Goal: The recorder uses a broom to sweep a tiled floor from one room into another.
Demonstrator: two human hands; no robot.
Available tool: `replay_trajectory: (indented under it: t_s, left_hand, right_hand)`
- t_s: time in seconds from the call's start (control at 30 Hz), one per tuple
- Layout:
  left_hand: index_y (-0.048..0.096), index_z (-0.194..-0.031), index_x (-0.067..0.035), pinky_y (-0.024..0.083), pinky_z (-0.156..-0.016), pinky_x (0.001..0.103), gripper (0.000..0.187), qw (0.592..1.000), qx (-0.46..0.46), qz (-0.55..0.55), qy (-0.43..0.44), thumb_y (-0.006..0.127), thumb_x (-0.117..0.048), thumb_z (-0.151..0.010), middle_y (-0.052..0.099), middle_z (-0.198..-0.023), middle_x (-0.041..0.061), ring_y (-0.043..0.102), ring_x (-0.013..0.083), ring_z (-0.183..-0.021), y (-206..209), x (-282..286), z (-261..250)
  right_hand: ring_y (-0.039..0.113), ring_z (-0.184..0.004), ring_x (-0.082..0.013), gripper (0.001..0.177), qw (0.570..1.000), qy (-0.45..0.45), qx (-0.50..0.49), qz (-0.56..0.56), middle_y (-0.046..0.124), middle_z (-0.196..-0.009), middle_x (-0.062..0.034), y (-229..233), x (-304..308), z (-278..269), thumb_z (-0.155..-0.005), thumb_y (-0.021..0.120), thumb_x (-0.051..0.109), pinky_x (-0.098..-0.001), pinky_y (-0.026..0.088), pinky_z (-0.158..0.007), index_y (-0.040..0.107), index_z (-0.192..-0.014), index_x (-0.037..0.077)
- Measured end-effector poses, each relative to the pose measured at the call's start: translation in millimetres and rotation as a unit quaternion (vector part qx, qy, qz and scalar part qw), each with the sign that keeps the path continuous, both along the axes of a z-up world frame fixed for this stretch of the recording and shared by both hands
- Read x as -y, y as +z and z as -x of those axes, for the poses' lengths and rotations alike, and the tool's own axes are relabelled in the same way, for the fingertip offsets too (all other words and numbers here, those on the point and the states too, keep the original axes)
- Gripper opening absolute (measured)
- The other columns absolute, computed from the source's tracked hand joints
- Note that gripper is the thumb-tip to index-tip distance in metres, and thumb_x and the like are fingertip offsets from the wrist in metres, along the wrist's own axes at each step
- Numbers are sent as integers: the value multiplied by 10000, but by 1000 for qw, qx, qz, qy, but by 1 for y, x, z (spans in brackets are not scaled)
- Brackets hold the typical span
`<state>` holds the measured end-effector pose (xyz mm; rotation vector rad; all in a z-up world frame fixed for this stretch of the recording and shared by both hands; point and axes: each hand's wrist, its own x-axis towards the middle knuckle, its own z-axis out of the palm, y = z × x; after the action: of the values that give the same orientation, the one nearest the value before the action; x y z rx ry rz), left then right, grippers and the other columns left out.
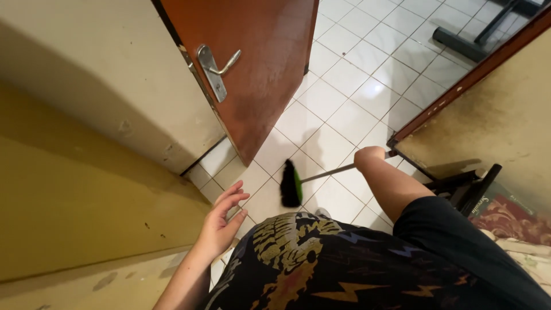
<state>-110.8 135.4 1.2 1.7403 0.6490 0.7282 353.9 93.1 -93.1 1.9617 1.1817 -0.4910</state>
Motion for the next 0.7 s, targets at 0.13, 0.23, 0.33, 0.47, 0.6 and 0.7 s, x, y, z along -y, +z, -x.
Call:
replay_trajectory:
  t_s: [0.13,0.23,0.33,0.47,0.6,0.7]
  left_hand:
    - [661,-1263,-72,426,-1133,378,335,1000,12,3,9,646,-2,-935,449,-1583,123,505,248,-1410,-7,-6,-4]
    - [664,-1264,-85,433,-1116,378,341,1000,-2,-1,25,658,-23,-928,466,-1569,120,512,244,-1400,-6,-7,-13]
    - [665,-1263,-97,436,-1106,379,347,999,-17,-15,46,665,-47,-920,482,-1555,116,509,238,-1400,-3,-9,-32]
    - [676,-1244,-98,440,-1104,381,335,998,-27,-22,61,674,-60,-912,503,-1540,103,522,230,-1383,-5,-17,-74]
    - [679,-1243,-100,452,-1086,380,346,997,-15,-18,69,680,-68,-899,508,-1538,93,537,226,-1350,-4,-33,-132]
    - [678,-1242,-103,436,-1108,384,342,997,-7,-30,65,684,-75,-901,508,-1538,96,542,234,-1350,0,-36,-183]
  right_hand:
    - [717,-1111,-216,327,996,62,59,8,746,-1215,-45,5,-11,-11,-936,737,256,-392,530,-911,735,-1246,152]
    - [704,-1123,-250,323,993,78,80,-32,736,-1219,-64,-14,-25,-25,-937,717,240,-411,552,-874,729,-1245,146]
    - [717,-1096,-269,286,987,93,92,-88,744,-1199,-79,-24,-47,-47,-942,680,198,-442,560,-828,745,-1212,129]
    - [735,-1043,-294,251,986,90,58,-127,762,-1147,-84,-13,-75,-74,-928,653,150,-462,575,-768,772,-1148,137]
    - [741,-975,-292,224,976,155,44,-145,766,-1085,-94,16,-94,-101,-894,673,144,-453,583,-740,796,-1080,125]
    - [753,-922,-282,206,975,191,-4,-116,775,-1020,-98,58,-95,-111,-917,641,140,-417,581,-724,803,-1042,120]
